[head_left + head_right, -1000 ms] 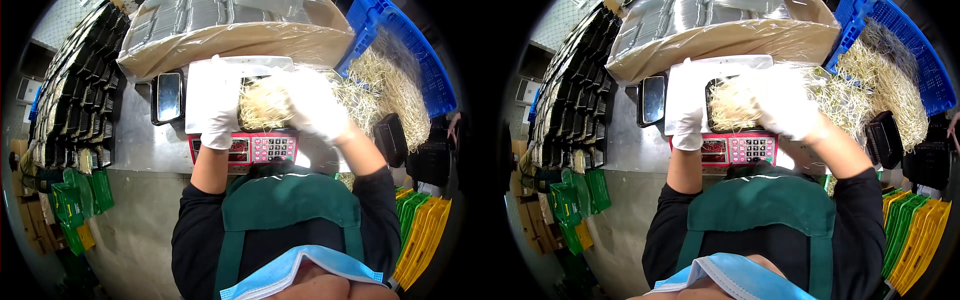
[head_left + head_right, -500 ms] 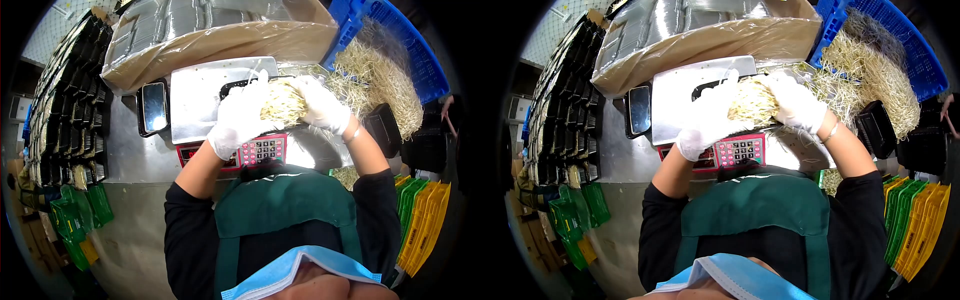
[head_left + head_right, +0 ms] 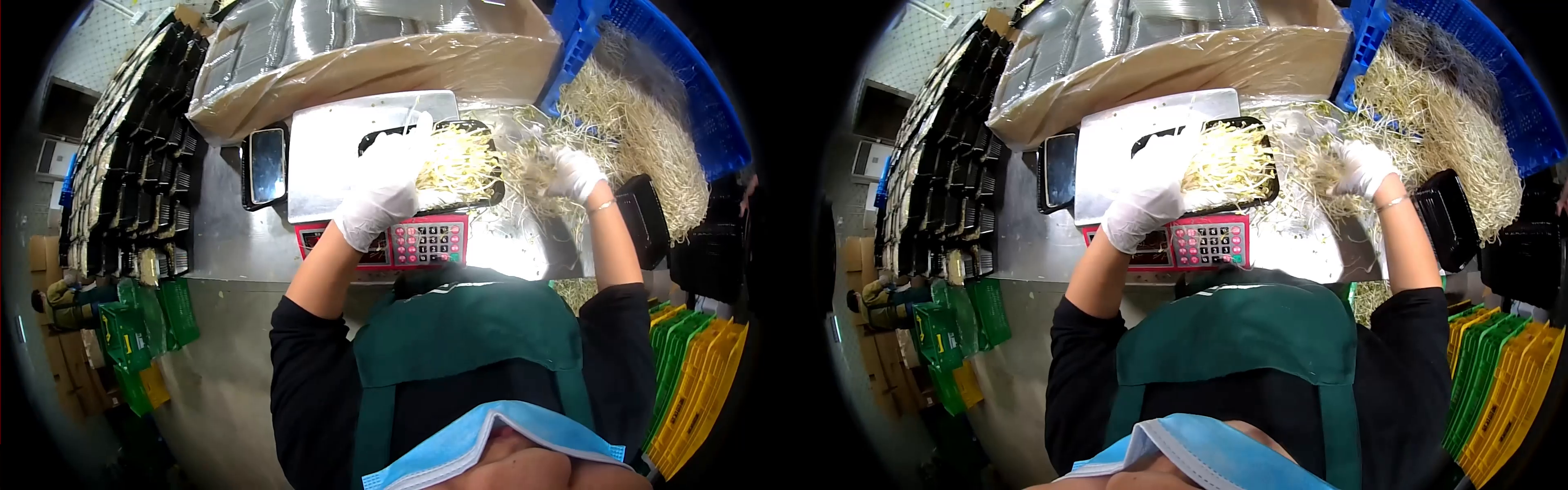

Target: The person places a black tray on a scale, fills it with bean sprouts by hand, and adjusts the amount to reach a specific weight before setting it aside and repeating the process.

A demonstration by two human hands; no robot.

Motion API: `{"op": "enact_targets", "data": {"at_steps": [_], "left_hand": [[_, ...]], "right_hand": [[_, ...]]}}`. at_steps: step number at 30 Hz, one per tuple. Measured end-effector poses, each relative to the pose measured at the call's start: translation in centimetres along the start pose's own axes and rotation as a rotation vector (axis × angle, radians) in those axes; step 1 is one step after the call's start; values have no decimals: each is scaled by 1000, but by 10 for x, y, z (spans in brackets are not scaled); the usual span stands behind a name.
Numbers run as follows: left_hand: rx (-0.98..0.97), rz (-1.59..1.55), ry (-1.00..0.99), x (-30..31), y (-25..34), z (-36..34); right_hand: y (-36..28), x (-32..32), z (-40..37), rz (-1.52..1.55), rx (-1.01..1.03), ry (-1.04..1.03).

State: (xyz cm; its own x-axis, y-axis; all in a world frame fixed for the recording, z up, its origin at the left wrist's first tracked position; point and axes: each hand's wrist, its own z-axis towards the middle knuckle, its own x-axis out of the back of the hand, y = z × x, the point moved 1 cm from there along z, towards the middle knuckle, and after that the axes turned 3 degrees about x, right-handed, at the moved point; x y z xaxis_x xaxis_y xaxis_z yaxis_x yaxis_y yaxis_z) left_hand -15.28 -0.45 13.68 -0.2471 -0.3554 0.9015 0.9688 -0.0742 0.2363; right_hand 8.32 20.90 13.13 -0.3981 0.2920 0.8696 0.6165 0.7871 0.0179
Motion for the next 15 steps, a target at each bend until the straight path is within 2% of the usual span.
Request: {"op": "enact_targets", "data": {"at_steps": [2, 4, 6, 8, 9, 10, 11, 12, 13, 14, 15], "left_hand": [[-9, 4, 10, 1, 4, 2], [39, -68, -17, 4, 8, 5], [38, -46, 42, 5, 10, 4], [-27, -77, 31, 6, 6, 2], [-86, -25, 25, 0, 1, 2], [18, -52, -51, -5, -1, -5], [27, -130, 19, 0, 4, -3], [38, -212, 92, 2, 6, -2], [-21, -212, 227, 0, 4, -4], [-22, -222, 233, 4, 4, -1], [24, -351, 142, 12, 5, 2]], "right_hand": [[4, 15, -7, 97, 146, 413], [-31, 58, -23, 123, 328, 664], [-79, 85, -9, 272, 826, 838], [-133, 96, -7, 187, 986, 639], [-139, 82, 5, 206, 1079, 746], [-145, 68, 19, 227, 1168, 854], [-142, 72, 21, 253, 1067, 600], [-136, 72, 17, 254, 1058, 604], [-125, 69, 14, 283, 908, 501], [-117, 66, 12, 307, 756, 394], [-114, 61, 10, 380, 810, 400]]}}
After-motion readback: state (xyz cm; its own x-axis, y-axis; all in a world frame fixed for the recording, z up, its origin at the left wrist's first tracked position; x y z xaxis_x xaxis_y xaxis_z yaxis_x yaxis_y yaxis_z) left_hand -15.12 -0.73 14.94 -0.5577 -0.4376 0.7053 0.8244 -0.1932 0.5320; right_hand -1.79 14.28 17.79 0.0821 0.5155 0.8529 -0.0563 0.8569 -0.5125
